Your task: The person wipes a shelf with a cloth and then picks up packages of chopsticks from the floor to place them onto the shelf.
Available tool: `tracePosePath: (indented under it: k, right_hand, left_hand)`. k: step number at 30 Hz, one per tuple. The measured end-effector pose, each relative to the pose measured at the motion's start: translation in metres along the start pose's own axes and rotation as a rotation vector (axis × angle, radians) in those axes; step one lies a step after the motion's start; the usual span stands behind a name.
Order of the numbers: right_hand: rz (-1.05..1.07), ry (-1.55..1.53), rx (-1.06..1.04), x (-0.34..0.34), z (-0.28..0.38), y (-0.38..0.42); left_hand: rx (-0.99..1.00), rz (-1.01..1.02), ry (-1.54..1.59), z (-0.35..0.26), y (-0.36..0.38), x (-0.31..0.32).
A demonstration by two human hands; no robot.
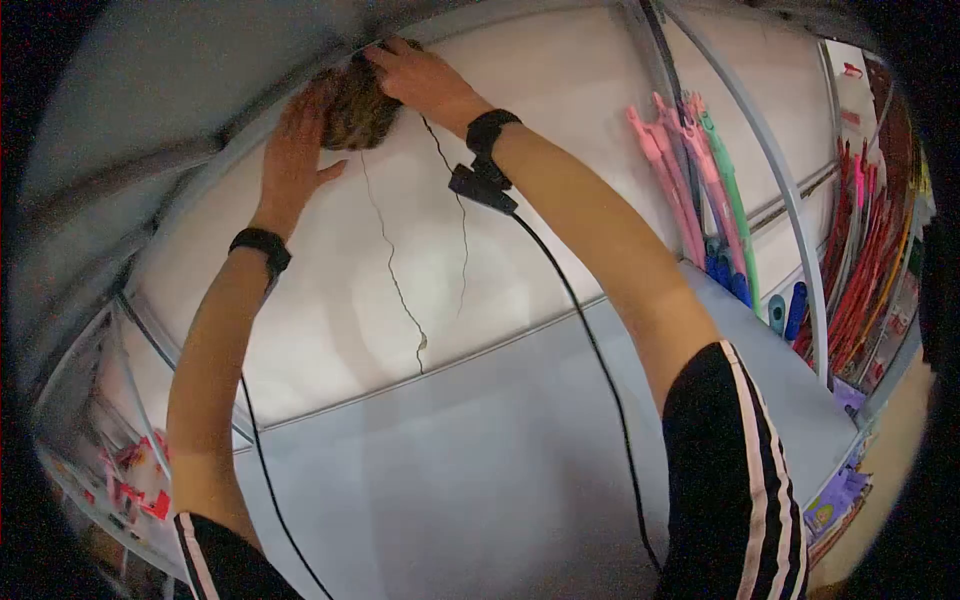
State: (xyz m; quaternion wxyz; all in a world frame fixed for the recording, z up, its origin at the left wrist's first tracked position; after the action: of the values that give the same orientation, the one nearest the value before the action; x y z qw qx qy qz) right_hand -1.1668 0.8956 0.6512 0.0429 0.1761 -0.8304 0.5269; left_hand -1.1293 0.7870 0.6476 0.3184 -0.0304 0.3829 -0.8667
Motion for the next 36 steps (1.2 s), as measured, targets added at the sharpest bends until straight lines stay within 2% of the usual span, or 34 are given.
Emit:
tracePosePath:
  k: [3,7,9,10,12,14,16,18,20,21,24,25,27,31,34,36]
  right_hand:
    - [-0.116,0.056,-0.076,0.006,-0.013,0.005]
    - [-0.028,0.021,0.015,0.012,-0.063,0.026]
    - [-0.192,0.14,-0.056,0.002,-0.077,0.036]
    - [-0.194,0.142,-0.052,0.001,-0.086,0.042]
    - [0.07,-0.012,-0.04,0.022,-0.107,0.051]
    - [0.074,0.139,-0.072,0.013,-0.129,0.067]
    - [0.168,0.032,0.263,0.021,-0.166,0.076]
    - [0.132,0.081,0.264,0.022,-0.167,0.073]
    - [0.1,0.139,0.254,0.023,-0.161,0.072]
    - [0.196,0.134,0.243,0.024,-0.148,0.067]
    - [0.461,0.124,0.243,0.035,-0.118,0.05]
    - [0.454,0.138,0.251,0.045,-0.118,0.051]
    - [0.065,0.038,0.152,0.025,-0.105,0.047]
    - [-0.014,-0.012,0.062,0.019,-0.119,0.057]
    - [-0.008,-0.029,0.176,0.041,-0.157,0.083]
    - [0.024,-0.023,0.268,0.06,-0.187,0.106]
  left_hand:
    - [0.082,0.042,-0.2,0.003,0.004,-0.006]
    - [0.098,-0.04,-0.073,-0.007,-0.006,-0.007]
    - [0.139,-0.083,-0.155,-0.027,-0.017,-0.018]
    - [0.142,-0.085,-0.158,-0.036,-0.023,-0.02]
    - [0.03,-0.08,0.082,-0.042,-0.039,-0.023]
    - [0.04,-0.09,0.081,-0.053,-0.054,-0.025]
    - [0.037,-0.101,0.09,-0.059,-0.059,-0.026]
    - [0.021,-0.163,0.088,-0.061,-0.056,-0.029]
    - [0.002,-0.094,0.145,-0.056,-0.057,-0.02]
    - [-0.001,-0.036,0.187,-0.053,-0.06,-0.015]
    - [0.039,-0.138,0.025,-0.043,-0.046,-0.013]
    - [0.044,-0.153,0.022,-0.04,-0.043,-0.02]
    - [0.117,-0.072,0.061,-0.04,-0.038,-0.022]
    - [0.094,-0.111,0.182,-0.037,-0.037,-0.027]
    - [0.197,-0.207,0.238,-0.051,-0.044,-0.026]
    - [0.187,-0.186,0.24,-0.072,-0.052,-0.034]
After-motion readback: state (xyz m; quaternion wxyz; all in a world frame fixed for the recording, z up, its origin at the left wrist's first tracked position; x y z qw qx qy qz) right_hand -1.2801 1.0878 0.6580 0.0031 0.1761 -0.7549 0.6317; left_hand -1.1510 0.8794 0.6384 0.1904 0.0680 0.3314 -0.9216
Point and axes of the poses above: each hand's wrist, its own y-axis away from the middle knuckle, its own x-axis out of the palm, z = x × y, the point moved 8 cm from there along -y, towards the middle knuckle, and after that the axes turned 10 degrees about y, right-handed, at the moved point
